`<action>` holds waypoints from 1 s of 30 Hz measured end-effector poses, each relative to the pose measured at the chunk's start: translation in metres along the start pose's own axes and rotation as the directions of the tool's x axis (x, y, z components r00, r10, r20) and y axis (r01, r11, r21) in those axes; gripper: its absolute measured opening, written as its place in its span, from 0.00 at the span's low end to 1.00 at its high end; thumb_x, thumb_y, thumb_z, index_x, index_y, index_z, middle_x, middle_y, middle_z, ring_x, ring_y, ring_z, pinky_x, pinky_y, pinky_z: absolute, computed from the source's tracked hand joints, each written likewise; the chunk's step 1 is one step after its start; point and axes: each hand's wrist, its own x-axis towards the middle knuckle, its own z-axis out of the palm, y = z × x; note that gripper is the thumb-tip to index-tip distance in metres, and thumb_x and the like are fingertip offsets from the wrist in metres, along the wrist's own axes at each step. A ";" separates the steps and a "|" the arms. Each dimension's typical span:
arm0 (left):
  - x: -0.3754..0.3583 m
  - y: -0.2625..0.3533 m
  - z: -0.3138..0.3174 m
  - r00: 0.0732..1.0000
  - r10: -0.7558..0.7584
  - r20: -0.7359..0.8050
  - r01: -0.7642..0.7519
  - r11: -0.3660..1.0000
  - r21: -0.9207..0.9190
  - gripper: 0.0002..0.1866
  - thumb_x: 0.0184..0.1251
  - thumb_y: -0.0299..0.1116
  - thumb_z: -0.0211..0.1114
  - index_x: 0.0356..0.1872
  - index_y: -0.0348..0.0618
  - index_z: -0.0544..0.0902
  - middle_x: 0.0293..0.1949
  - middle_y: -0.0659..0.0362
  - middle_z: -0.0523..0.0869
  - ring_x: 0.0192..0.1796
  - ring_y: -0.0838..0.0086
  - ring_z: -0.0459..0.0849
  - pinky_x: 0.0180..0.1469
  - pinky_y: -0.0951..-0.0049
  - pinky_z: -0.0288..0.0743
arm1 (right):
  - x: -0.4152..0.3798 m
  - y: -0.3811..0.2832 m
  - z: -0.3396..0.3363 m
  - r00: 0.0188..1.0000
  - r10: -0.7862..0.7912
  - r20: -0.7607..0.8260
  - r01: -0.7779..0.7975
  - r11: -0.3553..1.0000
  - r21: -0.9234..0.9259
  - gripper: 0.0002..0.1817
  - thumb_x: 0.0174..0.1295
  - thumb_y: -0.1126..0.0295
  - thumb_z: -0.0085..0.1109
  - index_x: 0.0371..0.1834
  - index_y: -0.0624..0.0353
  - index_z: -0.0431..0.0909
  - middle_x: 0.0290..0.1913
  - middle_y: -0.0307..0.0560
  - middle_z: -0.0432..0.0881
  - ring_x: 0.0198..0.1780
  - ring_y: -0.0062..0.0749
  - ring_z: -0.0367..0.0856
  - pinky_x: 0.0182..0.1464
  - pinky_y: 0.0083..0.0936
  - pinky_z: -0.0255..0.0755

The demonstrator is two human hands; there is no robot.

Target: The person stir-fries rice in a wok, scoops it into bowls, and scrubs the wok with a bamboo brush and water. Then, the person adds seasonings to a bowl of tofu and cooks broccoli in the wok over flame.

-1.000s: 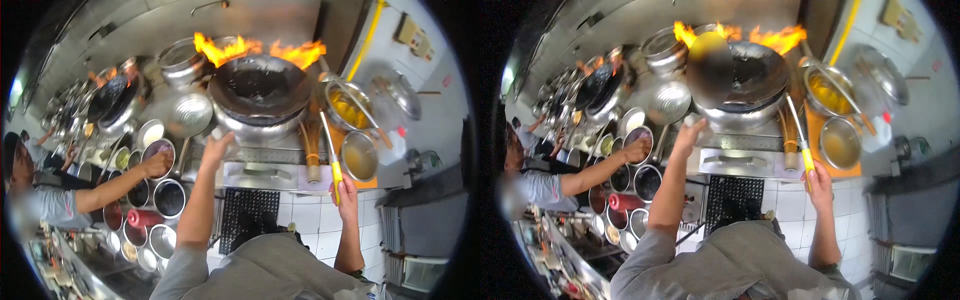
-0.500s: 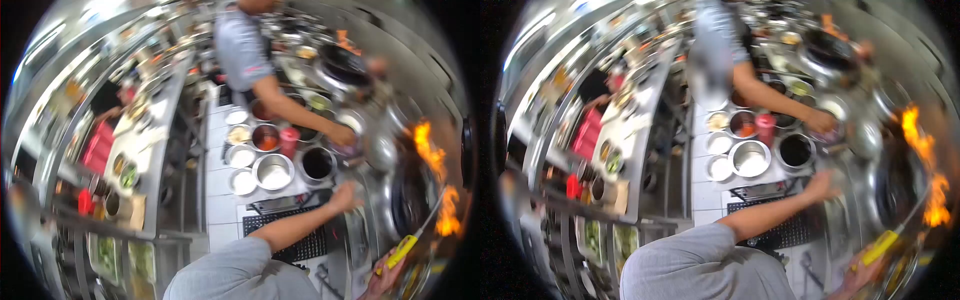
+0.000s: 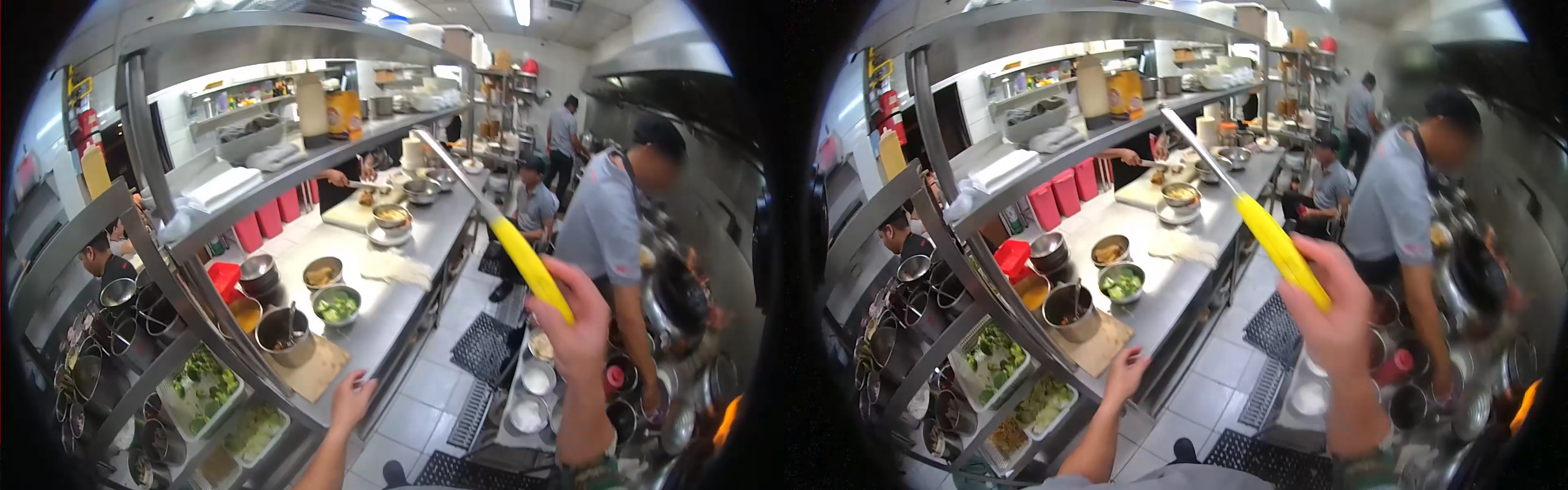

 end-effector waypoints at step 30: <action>0.234 -0.114 0.021 0.747 -0.598 -0.291 0.318 0.706 -0.633 0.07 0.63 0.26 0.59 0.32 0.36 0.70 0.26 0.52 0.80 0.21 0.70 0.82 0.20 0.75 0.76 | -0.014 0.139 0.107 0.794 0.471 0.385 -0.337 0.868 -0.366 0.14 0.58 0.70 0.64 0.47 0.64 0.81 0.34 0.44 0.82 0.29 0.19 0.76 0.33 0.19 0.71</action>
